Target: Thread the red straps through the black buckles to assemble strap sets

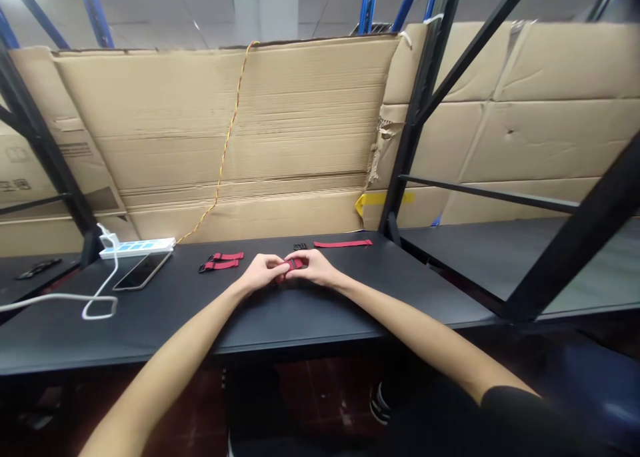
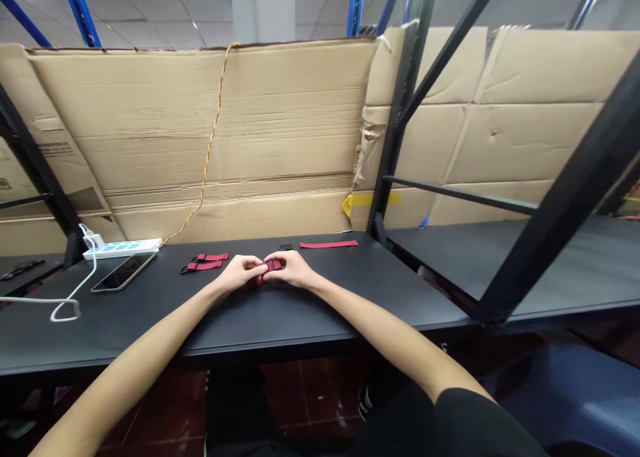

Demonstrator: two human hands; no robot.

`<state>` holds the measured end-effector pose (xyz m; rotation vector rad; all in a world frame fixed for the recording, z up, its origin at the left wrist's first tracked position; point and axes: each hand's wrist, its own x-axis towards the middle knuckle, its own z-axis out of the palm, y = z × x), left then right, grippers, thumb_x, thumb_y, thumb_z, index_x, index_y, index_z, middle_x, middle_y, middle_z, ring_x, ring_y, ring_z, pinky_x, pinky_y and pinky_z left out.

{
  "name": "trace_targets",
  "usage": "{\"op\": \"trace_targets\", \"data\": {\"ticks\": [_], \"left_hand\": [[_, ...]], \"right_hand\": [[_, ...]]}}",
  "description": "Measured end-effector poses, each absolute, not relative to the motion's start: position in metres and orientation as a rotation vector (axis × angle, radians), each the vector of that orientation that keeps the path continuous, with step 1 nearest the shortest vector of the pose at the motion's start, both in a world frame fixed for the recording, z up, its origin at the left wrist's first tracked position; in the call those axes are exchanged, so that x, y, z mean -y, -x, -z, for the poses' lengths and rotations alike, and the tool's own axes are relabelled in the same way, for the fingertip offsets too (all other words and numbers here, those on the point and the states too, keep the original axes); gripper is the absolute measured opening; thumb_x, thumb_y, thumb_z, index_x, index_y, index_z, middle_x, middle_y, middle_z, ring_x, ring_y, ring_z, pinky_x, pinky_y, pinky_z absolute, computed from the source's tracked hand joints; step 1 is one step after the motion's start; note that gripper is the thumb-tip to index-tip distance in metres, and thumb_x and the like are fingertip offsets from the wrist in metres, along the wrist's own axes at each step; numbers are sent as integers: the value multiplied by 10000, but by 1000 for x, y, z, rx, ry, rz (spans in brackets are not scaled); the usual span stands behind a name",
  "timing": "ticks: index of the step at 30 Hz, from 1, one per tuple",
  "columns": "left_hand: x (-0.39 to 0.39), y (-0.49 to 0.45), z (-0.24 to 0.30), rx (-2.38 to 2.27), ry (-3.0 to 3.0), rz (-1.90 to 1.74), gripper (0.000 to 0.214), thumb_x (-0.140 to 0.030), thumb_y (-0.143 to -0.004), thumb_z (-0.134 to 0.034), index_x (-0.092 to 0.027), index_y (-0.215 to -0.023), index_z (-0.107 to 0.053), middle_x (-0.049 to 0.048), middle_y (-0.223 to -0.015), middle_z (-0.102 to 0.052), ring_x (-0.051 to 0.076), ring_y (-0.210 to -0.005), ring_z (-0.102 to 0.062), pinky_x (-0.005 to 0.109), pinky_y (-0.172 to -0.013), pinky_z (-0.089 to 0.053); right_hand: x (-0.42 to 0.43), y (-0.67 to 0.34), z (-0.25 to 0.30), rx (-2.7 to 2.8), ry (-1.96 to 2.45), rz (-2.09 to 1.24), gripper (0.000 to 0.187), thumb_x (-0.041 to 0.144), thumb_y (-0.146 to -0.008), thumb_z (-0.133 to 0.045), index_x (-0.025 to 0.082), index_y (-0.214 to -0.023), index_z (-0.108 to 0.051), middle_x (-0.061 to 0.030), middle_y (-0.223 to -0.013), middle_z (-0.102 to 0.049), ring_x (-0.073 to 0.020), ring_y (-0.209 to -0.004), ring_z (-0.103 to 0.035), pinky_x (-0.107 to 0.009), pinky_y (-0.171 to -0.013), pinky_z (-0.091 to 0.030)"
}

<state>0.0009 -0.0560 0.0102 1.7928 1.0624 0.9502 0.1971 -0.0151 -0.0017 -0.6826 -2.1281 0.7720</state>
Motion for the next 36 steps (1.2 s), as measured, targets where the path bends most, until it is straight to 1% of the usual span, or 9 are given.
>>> {"op": "trace_targets", "data": {"ticks": [4,10,13,16,18,23,28,31,36], "left_hand": [[57,-1,-9,-1116,-1750,-990,350,-456,-729,-693,-119,-821,-696,53,-634,-679,129,-540,-574,217,-500,-409],[53,1,-10,-1107,-1855,-1035,347,-447,-789,-614,-118,-760,-722,28,-631,-670,133,-570,-581,224,-546,-438],[53,0,-11,-1062,-1834,-1050,356,-445,-783,-623,-114,-862,-730,28,-647,-677,140,-582,-597,230,-560,-456],[54,-2,-12,-1067,-1759,-1113,399,-421,-719,-705,-101,-957,-708,47,-629,-681,153,-561,-614,242,-544,-472],[57,-3,-13,-1109,-1746,-1140,395,-414,-696,-728,-92,-924,-712,53,-598,-673,154,-528,-606,241,-515,-464],[59,-2,-16,-1084,-1830,-1126,345,-426,-765,-652,-93,-804,-736,39,-583,-666,138,-529,-593,227,-522,-455],[55,-4,-11,-1072,-1741,-1181,282,-361,-699,-722,-108,-821,-694,55,-655,-705,160,-573,-644,248,-560,-501],[53,-6,-7,-1103,-1656,-1200,301,-334,-653,-767,-128,-824,-629,51,-607,-694,170,-535,-650,256,-527,-505],[56,-7,-10,-1116,-1658,-1182,317,-321,-648,-773,-139,-835,-593,36,-576,-682,166,-504,-644,252,-506,-501]], "right_hand": [[19,-197,0,2166,653,-617,352,373,-680,-770,187,-974,-717,-46,-911,-710,-198,-833,-628,-306,-786,-460],[18,-197,1,2159,665,-538,369,404,-684,-769,184,-976,-715,-52,-872,-705,-192,-790,-621,-305,-755,-460],[17,-198,1,2139,662,-540,370,399,-694,-763,178,-986,-712,-56,-884,-705,-187,-791,-621,-299,-756,-463],[17,-198,1,2136,681,-525,360,389,-701,-759,181,-990,-710,-54,-894,-706,-186,-797,-624,-299,-761,-465],[17,-197,2,2148,683,-512,348,382,-703,-758,184,-985,-711,-49,-887,-707,-187,-796,-626,-300,-759,-464],[19,-195,2,2159,627,-494,338,379,-706,-758,185,-979,-711,-44,-860,-707,-182,-768,-628,-293,-729,-464],[18,-196,3,2172,602,-430,351,397,-714,-755,187,-991,-705,-48,-873,-706,-179,-772,-629,-283,-726,-462],[18,-196,4,2224,575,-349,356,419,-722,-749,182,-984,-704,-42,-824,-693,-166,-722,-607,-270,-689,-446],[16,-195,7,2284,544,-254,362,435,-729,-745,174,-978,-704,-35,-758,-665,-155,-676,-574,-253,-649,-419]]}}
